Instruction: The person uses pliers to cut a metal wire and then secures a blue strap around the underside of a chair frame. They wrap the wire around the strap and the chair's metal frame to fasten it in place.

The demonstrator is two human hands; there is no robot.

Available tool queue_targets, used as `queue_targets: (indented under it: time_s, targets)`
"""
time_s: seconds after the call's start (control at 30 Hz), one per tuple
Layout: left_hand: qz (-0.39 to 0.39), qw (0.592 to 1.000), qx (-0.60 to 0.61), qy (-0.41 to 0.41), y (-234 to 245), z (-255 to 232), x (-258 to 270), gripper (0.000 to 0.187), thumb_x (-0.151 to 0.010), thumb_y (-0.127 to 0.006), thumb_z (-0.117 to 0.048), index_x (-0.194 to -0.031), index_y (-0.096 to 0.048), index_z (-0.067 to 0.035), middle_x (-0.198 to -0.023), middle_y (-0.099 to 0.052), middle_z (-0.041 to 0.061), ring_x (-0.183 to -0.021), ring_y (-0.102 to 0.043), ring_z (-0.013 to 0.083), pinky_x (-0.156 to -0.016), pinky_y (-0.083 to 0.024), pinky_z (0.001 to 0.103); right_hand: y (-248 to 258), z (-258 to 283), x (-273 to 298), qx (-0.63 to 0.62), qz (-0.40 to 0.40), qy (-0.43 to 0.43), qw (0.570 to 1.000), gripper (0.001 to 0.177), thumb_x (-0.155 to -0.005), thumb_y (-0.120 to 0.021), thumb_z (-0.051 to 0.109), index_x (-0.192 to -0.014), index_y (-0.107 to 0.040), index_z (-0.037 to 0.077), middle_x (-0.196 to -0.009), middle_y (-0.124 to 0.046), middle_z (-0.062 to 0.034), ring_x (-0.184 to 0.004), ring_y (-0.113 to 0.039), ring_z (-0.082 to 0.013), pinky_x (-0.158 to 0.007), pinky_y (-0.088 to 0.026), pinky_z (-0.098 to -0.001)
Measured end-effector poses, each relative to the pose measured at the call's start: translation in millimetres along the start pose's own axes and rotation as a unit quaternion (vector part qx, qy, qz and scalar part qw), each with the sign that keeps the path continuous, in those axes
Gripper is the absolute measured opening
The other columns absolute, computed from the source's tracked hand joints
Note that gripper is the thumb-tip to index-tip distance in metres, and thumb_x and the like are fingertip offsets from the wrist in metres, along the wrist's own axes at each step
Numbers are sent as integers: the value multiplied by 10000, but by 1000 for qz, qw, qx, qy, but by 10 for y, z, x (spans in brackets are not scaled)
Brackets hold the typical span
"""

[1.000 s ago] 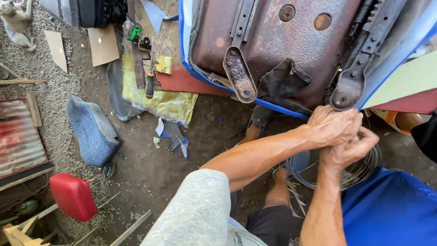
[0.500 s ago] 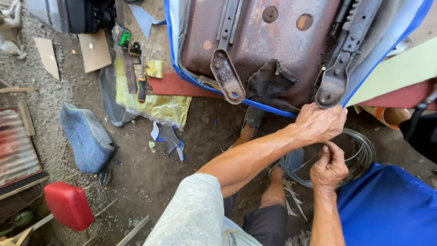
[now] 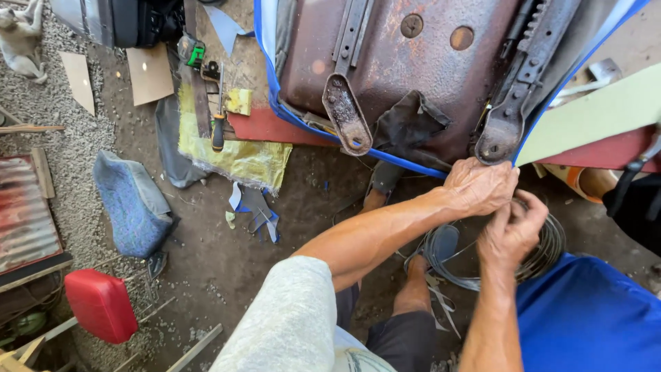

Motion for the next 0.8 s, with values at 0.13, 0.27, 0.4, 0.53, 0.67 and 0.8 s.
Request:
queue_targets:
  time_s: [0.13, 0.27, 0.4, 0.53, 0.67, 0.8]
  targets:
    - [-7, 999, -47, -26, -81, -19, -84, 451, -797, -404, -573, -717, -675, -222, -706, -744, 106, -933, -778, 333, -852, -585, 467, 304, -177, 137, 179, 119, 133, 968, 125, -1170, -633, 165, -1230, -700, 78, -993, -704, -195, -988, -670, -446, -948, -494, -531]
    - [-50, 998, -29, -37, -67, 37, -119, 432, -793, -439, -545, -680, -660, -192, -708, -745, 131, -897, -777, 359, -838, -585, 488, 204, -351, 282, 113, 115, 155, 975, 106, -1094, -712, 61, -1147, -766, 134, -967, -712, -91, -989, -668, -348, -983, -509, -438]
    - [-97, 992, 76, 18, 488, -152, 91, 487, -890, -462, -416, -733, -737, -45, -735, -731, 267, -908, -738, 479, -850, -566, 591, -110, -463, 310, 20, 82, 83, 993, 135, -1101, -659, 13, -1148, -766, 81, -871, -677, -114, -784, -634, -248, -830, -530, -403]
    - [-36, 999, -3, -33, 284, -50, 13, 410, -843, -451, -450, -739, -687, -131, -724, -739, 179, -880, -764, 409, -827, -594, 538, -159, -571, 199, 3, 30, 58, 998, 151, -1105, -617, 4, -1134, -762, 34, -814, -631, -134, -747, -609, -255, -815, -529, -413]
    - [-1, 998, -8, -68, 55, 23, -71, 423, -807, -426, -502, -721, -665, -164, -732, -737, 174, -924, -757, 428, -830, -591, 562, -249, -2, -120, -29, 13, 50, 998, 148, -1132, -614, 103, -1072, -741, 55, -846, -644, -119, -801, -620, -189, -861, -531, -371]
    - [107, 989, -72, -78, 209, -156, -16, 388, -904, -342, -295, -814, -669, -107, -820, -765, 181, -834, -712, 497, -739, -544, 587, -292, 70, -14, -128, -18, -2, 992, 360, -1163, -612, 321, -962, -602, 22, -881, -576, -51, -838, -527, -114, -772, -487, -316]
Point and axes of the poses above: each hand's wrist, its own x-axis away from the middle knuckle, its own y-axis out of the back of the hand, z = x × y, the point moved 8 cm from there along -x, towards the middle knuckle
